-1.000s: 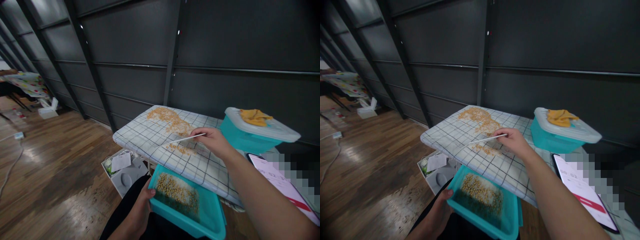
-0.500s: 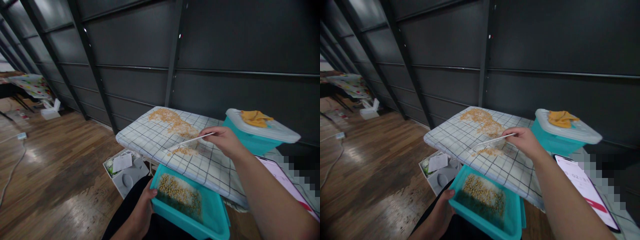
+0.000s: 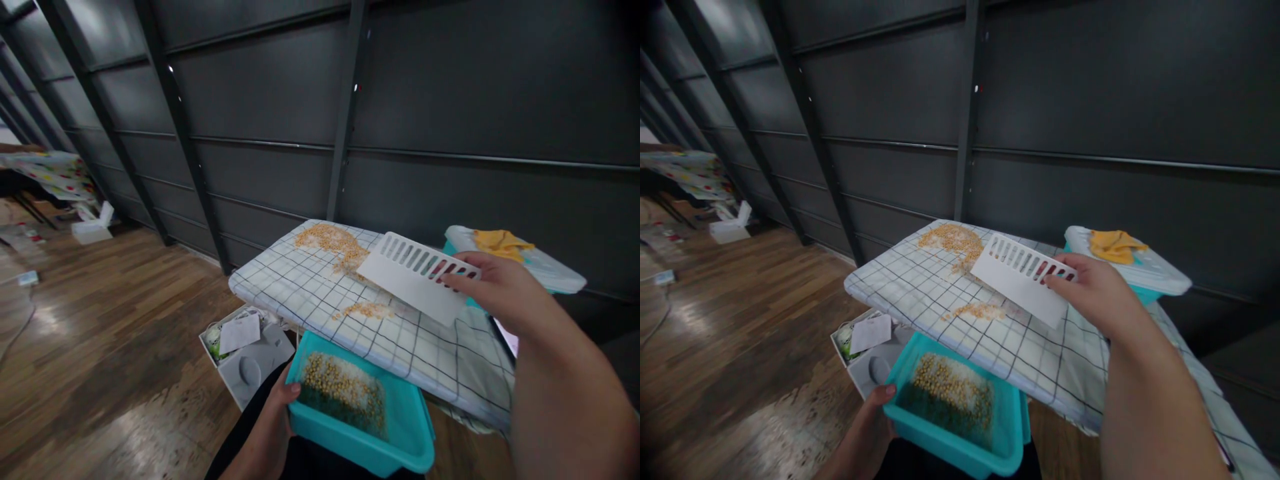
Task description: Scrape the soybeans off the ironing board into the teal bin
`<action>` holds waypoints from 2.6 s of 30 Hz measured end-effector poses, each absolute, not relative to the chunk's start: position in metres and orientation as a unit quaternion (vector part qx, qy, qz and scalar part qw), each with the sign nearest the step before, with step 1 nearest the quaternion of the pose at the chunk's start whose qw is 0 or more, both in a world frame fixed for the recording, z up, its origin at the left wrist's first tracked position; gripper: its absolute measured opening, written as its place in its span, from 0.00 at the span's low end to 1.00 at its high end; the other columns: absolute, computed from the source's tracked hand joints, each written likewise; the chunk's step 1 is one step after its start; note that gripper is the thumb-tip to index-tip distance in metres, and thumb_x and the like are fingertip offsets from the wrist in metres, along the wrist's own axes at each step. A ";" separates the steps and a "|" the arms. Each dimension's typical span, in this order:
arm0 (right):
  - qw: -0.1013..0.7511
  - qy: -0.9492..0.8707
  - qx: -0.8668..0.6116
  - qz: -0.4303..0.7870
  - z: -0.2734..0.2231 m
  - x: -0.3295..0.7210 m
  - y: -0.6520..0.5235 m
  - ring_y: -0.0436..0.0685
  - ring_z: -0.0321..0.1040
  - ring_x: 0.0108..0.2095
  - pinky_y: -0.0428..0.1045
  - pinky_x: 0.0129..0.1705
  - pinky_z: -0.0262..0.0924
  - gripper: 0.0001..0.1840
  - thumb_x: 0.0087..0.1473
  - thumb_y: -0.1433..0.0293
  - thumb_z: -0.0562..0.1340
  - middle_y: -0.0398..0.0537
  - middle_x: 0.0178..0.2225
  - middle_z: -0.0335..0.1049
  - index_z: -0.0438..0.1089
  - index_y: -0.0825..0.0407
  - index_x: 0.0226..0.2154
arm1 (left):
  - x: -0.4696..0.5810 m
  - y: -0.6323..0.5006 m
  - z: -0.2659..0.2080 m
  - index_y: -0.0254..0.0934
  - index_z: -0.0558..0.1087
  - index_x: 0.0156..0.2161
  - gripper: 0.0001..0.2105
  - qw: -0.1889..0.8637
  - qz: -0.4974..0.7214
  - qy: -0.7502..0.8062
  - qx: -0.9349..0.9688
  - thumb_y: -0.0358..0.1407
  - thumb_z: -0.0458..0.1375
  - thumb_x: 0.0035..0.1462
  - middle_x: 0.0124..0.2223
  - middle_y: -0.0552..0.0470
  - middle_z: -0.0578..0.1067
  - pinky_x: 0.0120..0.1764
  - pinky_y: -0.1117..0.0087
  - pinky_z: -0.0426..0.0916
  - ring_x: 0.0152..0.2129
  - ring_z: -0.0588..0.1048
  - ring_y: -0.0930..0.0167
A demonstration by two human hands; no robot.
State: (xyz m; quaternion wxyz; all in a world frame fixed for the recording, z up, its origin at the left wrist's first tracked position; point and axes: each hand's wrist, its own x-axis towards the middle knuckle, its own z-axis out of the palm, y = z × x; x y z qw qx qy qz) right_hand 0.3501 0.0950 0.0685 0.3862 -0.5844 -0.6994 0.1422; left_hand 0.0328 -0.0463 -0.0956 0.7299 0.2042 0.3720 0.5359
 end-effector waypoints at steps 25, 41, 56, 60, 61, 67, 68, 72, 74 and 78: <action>0.272 -0.714 -0.638 -0.091 0.052 0.305 0.075 0.61 0.63 0.20 0.53 0.23 0.49 0.15 0.49 0.54 0.59 0.51 0.21 0.70 0.72 0.46 0.31 | 0.020 -0.046 -0.089 0.36 0.69 0.61 0.35 0.738 0.548 0.363 0.153 0.46 0.65 0.47 0.48 0.41 0.80 0.47 0.54 0.71 0.47 0.77 0.49; 0.318 -0.742 -0.589 -0.039 0.045 0.293 0.064 0.61 0.68 0.18 0.52 0.20 0.53 0.18 0.52 0.52 0.59 0.48 0.21 0.74 0.75 0.45 0.36 | 0.019 -0.039 -0.081 0.38 0.67 0.63 0.36 0.746 0.535 0.355 0.178 0.47 0.64 0.49 0.50 0.41 0.80 0.48 0.51 0.70 0.49 0.75 0.48; 0.353 -0.745 -0.566 -0.016 0.039 0.282 0.060 0.60 0.67 0.18 0.53 0.21 0.55 0.21 0.52 0.56 0.59 0.46 0.21 0.74 0.76 0.44 0.46 | 0.029 -0.038 -0.084 0.39 0.68 0.62 0.33 0.749 0.517 0.360 0.205 0.47 0.62 0.51 0.53 0.44 0.78 0.48 0.57 0.70 0.52 0.73 0.51; 0.358 -0.753 -0.552 0.006 0.042 0.279 0.060 0.59 0.66 0.18 0.53 0.21 0.55 0.17 0.51 0.57 0.59 0.46 0.20 0.73 0.77 0.43 0.39 | 0.029 -0.036 -0.085 0.39 0.67 0.62 0.32 0.748 0.513 0.370 0.201 0.47 0.60 0.53 0.54 0.44 0.77 0.47 0.57 0.70 0.53 0.72 0.51; 0.358 -0.755 -0.550 0.010 0.043 0.278 0.059 0.59 0.66 0.17 0.53 0.21 0.55 0.15 0.51 0.57 0.59 0.46 0.20 0.72 0.77 0.43 0.37 | 0.030 -0.035 -0.085 0.39 0.67 0.62 0.32 0.747 0.512 0.375 0.200 0.47 0.60 0.53 0.54 0.44 0.77 0.47 0.57 0.70 0.53 0.72 0.51; 0.359 -0.753 -0.551 0.011 0.044 0.276 0.057 0.57 0.66 0.17 0.51 0.20 0.55 0.13 0.50 0.59 0.60 0.45 0.19 0.72 0.78 0.44 0.34 | 0.032 -0.032 -0.081 0.39 0.67 0.62 0.35 0.744 0.505 0.383 0.211 0.49 0.62 0.50 0.55 0.43 0.77 0.48 0.57 0.70 0.53 0.72 0.50; 0.359 -0.752 -0.553 0.012 0.044 0.276 0.056 0.57 0.67 0.18 0.50 0.20 0.55 0.13 0.50 0.59 0.60 0.44 0.19 0.72 0.78 0.44 0.34 | 0.032 -0.032 -0.081 0.39 0.67 0.62 0.35 0.743 0.505 0.384 0.212 0.49 0.62 0.49 0.54 0.43 0.77 0.48 0.57 0.70 0.53 0.72 0.50; 0.355 -0.737 -0.575 0.023 0.047 0.274 0.053 0.57 0.68 0.18 0.50 0.19 0.56 0.15 0.50 0.59 0.60 0.44 0.20 0.73 0.79 0.47 0.37 | 0.031 -0.033 -0.083 0.40 0.66 0.63 0.36 0.746 0.498 0.389 0.210 0.50 0.62 0.49 0.53 0.43 0.77 0.47 0.57 0.70 0.52 0.72 0.51; 0.353 -0.732 -0.581 0.035 0.047 0.275 0.053 0.58 0.69 0.18 0.50 0.19 0.57 0.17 0.50 0.58 0.61 0.44 0.20 0.74 0.79 0.48 0.38 | 0.030 -0.031 -0.083 0.40 0.66 0.63 0.37 0.747 0.494 0.395 0.207 0.50 0.63 0.48 0.53 0.43 0.77 0.47 0.56 0.70 0.52 0.73 0.50; 0.350 -0.735 -0.579 0.043 0.046 0.277 0.055 0.57 0.69 0.18 0.49 0.19 0.57 0.19 0.49 0.56 0.62 0.45 0.20 0.74 0.79 0.49 0.38 | 0.030 -0.028 -0.082 0.38 0.65 0.64 0.40 0.741 0.499 0.404 0.197 0.50 0.64 0.45 0.54 0.41 0.77 0.46 0.55 0.70 0.51 0.73 0.48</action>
